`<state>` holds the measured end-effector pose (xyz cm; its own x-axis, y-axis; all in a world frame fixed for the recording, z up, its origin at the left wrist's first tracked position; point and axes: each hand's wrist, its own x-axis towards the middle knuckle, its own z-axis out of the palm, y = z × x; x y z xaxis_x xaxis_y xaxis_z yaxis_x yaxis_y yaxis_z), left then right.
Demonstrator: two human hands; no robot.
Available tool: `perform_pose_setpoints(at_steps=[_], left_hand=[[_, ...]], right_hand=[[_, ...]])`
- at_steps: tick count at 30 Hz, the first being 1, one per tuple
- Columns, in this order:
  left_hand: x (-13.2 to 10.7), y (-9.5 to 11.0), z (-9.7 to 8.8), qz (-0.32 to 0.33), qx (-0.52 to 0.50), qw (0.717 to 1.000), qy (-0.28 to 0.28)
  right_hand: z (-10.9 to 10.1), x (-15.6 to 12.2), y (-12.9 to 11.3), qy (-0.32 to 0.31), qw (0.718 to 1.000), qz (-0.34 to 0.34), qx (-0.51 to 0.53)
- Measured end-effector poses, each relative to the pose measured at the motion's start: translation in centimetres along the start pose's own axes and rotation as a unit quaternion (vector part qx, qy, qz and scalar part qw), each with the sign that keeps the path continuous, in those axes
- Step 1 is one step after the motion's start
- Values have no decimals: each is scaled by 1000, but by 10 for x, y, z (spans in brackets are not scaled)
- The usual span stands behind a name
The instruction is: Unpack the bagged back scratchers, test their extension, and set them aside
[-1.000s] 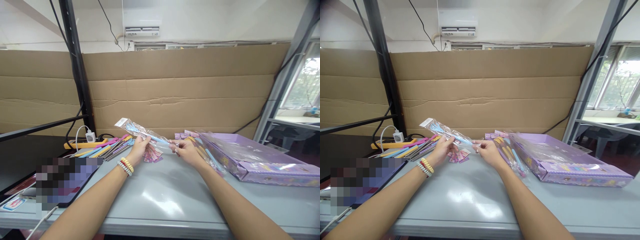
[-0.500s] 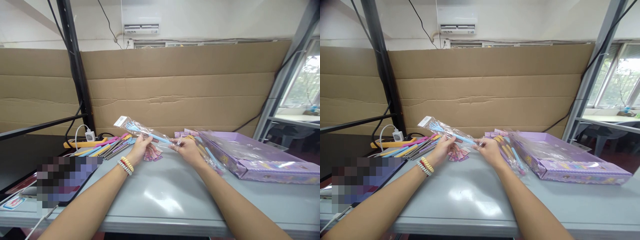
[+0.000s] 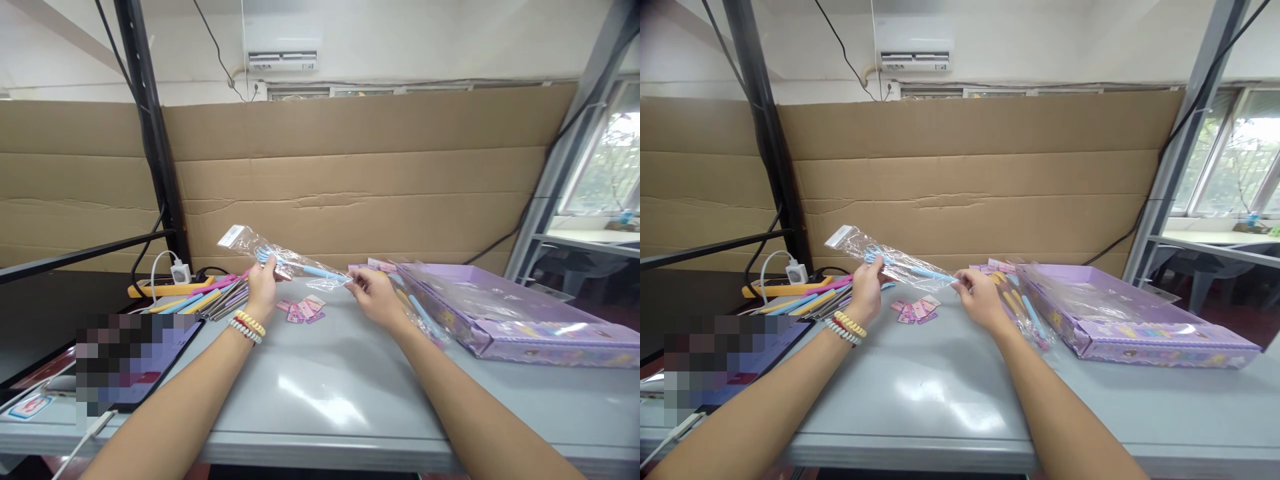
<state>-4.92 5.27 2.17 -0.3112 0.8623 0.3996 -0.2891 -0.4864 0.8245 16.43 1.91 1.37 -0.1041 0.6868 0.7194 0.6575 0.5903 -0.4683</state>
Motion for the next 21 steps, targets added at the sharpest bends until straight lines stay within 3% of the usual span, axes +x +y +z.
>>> perform_pose_setpoints(at_steps=[7,13,21], left_hand=[[5,3,-3,19,28,999,24],[1,4,-4,16,50,997,-49],[-9,-2,0,-17,65,990,-122]], right_hand=[[-3,3,12,9,999,33,26],[-8,0,16,-85,974,101,181],[-1,-5,0,-192,956,146,165]])
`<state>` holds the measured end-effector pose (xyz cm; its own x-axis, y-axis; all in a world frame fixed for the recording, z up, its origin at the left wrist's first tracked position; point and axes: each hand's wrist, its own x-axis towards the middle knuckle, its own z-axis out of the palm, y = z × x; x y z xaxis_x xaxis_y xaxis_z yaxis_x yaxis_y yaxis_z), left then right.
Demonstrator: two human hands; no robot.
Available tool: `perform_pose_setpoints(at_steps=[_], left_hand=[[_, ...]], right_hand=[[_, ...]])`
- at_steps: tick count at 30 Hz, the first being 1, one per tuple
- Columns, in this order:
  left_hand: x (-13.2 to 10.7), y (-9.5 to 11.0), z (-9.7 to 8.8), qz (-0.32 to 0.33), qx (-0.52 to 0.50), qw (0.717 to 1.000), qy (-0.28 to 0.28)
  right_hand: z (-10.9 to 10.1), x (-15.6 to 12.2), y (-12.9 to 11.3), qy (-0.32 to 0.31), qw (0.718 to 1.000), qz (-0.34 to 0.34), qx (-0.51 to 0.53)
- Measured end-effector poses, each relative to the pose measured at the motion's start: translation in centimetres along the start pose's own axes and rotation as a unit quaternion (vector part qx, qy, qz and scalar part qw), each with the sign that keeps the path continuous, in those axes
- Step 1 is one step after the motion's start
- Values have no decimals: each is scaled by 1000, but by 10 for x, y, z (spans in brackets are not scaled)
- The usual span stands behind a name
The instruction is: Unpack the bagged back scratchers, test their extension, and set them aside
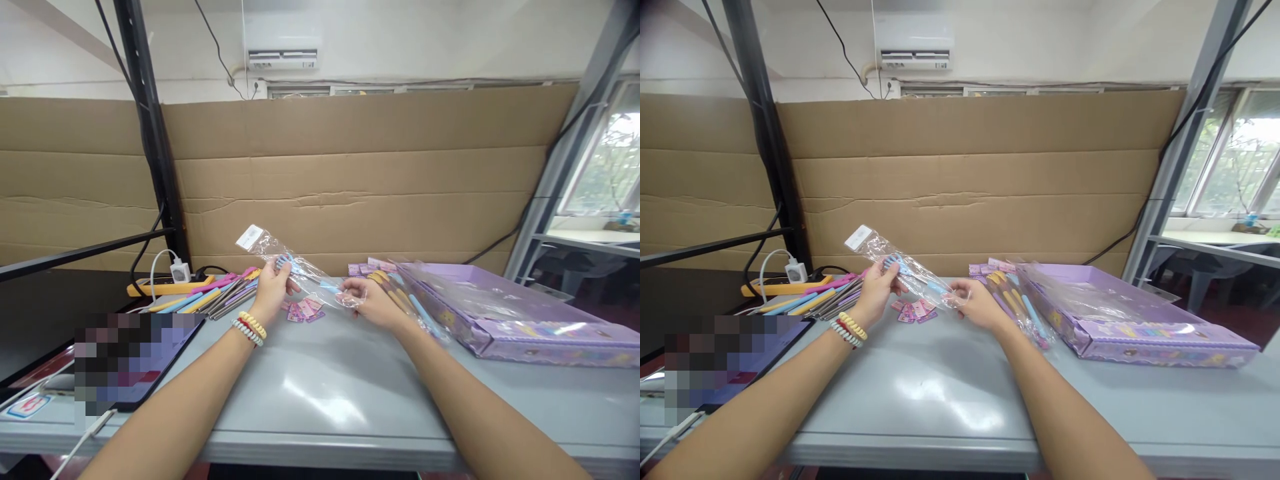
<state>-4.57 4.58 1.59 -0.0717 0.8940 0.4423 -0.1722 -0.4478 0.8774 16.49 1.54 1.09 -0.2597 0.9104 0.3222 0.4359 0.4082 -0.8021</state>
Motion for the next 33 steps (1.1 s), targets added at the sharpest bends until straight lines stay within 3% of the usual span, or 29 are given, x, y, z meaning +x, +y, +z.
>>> perform_pose_setpoints(at_steps=[8,33], left_hand=[[2,11,-1,30,-19,998,42],[2,15,-3,41,-5,998,43]], right_hand=[[-9,1,1,-37,999,13,-24],[-18,0,3,-84,990,13,-116]])
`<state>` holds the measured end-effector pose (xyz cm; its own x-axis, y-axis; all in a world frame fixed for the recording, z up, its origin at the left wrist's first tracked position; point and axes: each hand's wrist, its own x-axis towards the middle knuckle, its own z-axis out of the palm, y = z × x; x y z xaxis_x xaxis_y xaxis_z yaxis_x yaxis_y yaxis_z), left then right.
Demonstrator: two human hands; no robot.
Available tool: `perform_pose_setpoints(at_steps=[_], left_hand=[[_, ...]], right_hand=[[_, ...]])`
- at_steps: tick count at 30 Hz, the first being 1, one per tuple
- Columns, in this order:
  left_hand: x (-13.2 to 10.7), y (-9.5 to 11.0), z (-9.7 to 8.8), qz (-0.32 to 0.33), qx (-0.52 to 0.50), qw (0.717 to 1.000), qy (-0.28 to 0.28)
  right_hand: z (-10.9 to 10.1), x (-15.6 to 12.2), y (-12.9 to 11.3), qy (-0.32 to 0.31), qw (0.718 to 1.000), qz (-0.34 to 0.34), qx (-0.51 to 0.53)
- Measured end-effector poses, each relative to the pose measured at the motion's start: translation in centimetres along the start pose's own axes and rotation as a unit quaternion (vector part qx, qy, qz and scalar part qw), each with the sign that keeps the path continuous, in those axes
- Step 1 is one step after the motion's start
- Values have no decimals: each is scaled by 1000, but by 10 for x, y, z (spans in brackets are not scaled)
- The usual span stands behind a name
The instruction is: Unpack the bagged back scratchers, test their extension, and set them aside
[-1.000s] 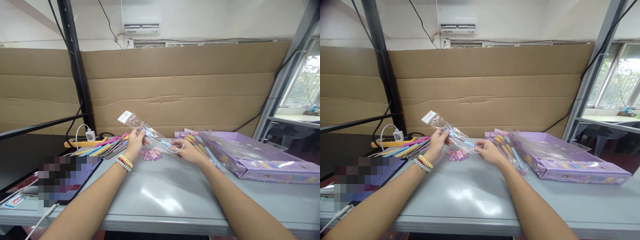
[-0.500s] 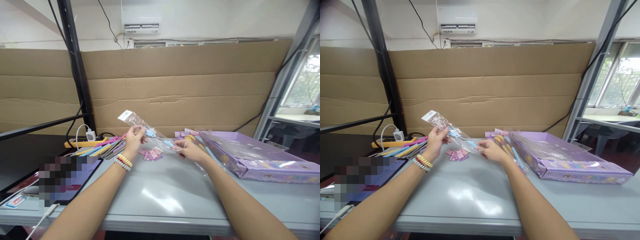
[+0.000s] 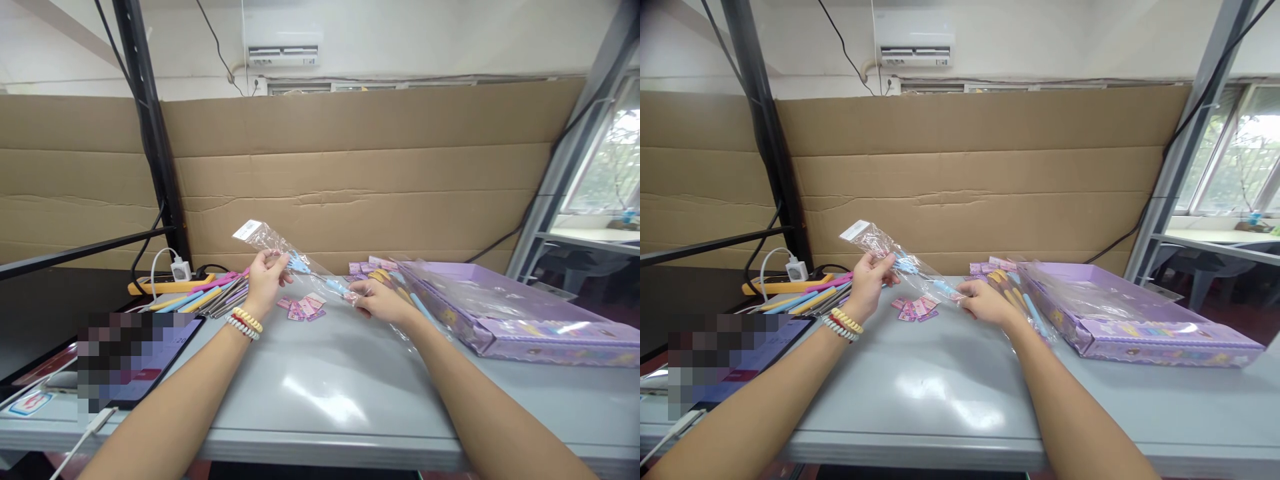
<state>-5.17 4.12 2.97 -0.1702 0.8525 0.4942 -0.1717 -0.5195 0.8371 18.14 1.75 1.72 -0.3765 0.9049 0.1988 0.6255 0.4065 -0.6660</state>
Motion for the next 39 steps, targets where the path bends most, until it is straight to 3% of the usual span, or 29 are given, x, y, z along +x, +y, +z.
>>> perform_pose_setpoints(at_steps=[9,16,20,25,32,36,39], left_hand=[[-5,-2,0,-49,18,996,-72],[-6,-1,2,-56,13,996,-75],[-5,0,2,-35,2,998,-61],[-4,-1,2,-8,7,999,-38],[11,3,-11,1,-22,997,69],[10,2,-11,-32,-34,998,35],[3,-2,-4,-61,-23,998,-19]], right_hand=[[7,3,6,0,999,-5,45],[11,4,5,31,996,12,77],[8,5,5,44,994,2,102],[6,7,11,-2,986,-1,166],[-1,3,12,-14,992,20,126],[-1,1,9,-21,995,13,95],[5,0,4,-53,989,15,134]])
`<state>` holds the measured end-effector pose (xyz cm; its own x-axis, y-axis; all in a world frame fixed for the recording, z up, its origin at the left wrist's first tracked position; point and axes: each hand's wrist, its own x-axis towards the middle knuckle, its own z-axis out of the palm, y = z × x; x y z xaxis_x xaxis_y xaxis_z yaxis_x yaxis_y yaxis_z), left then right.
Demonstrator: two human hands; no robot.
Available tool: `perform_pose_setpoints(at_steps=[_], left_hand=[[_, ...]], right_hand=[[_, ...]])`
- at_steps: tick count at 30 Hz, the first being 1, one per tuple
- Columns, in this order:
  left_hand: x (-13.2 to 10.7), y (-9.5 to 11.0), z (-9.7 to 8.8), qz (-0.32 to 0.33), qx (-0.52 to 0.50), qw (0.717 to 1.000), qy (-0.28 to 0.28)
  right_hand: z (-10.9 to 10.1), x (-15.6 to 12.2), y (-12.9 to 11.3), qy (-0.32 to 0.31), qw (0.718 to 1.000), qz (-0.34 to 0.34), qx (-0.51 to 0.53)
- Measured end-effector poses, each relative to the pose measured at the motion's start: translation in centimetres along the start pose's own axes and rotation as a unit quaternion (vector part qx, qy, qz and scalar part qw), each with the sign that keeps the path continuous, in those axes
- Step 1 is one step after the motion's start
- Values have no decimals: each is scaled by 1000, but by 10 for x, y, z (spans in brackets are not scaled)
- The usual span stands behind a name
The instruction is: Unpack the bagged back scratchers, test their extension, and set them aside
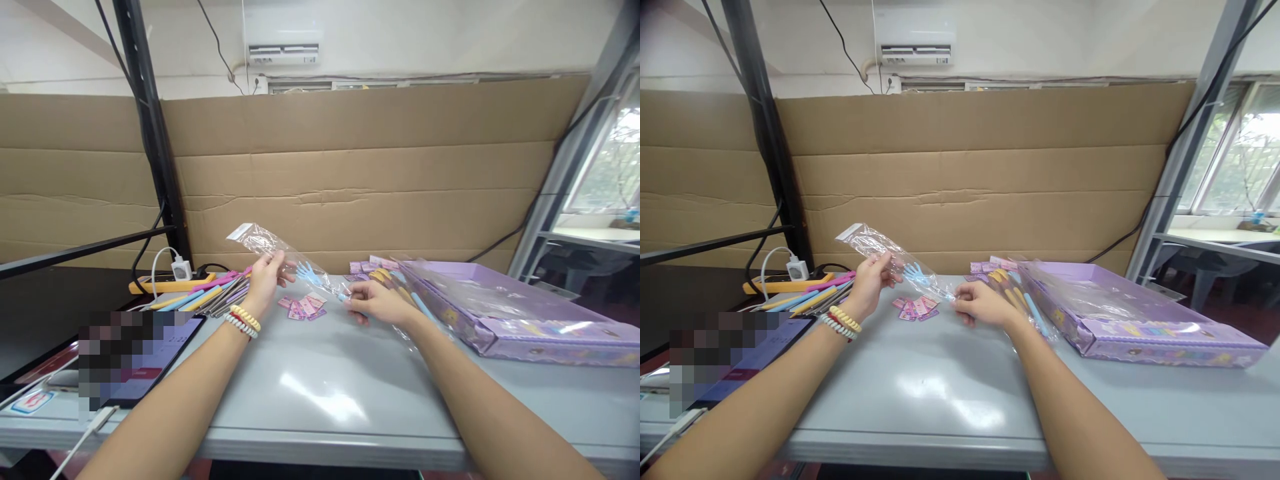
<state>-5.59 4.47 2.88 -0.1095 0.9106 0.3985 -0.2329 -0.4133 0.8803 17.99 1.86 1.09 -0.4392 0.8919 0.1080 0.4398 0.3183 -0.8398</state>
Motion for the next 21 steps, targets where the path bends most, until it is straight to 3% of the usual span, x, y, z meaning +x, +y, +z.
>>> perform_pose_setpoints(at_steps=[5,11,15,21], left_hand=[[-8,-10,9,-37,7,995,-94],[-12,-14,12,-86,-6,983,-160],[-11,-10,11,-48,-4,991,-124],[2,1,0,22,-49,998,24]], right_hand=[[14,2,-10,0,998,-5,67],[16,4,-11,40,999,-16,13],[14,4,-8,44,999,-26,-17],[8,7,2,14,1000,-15,-22]])
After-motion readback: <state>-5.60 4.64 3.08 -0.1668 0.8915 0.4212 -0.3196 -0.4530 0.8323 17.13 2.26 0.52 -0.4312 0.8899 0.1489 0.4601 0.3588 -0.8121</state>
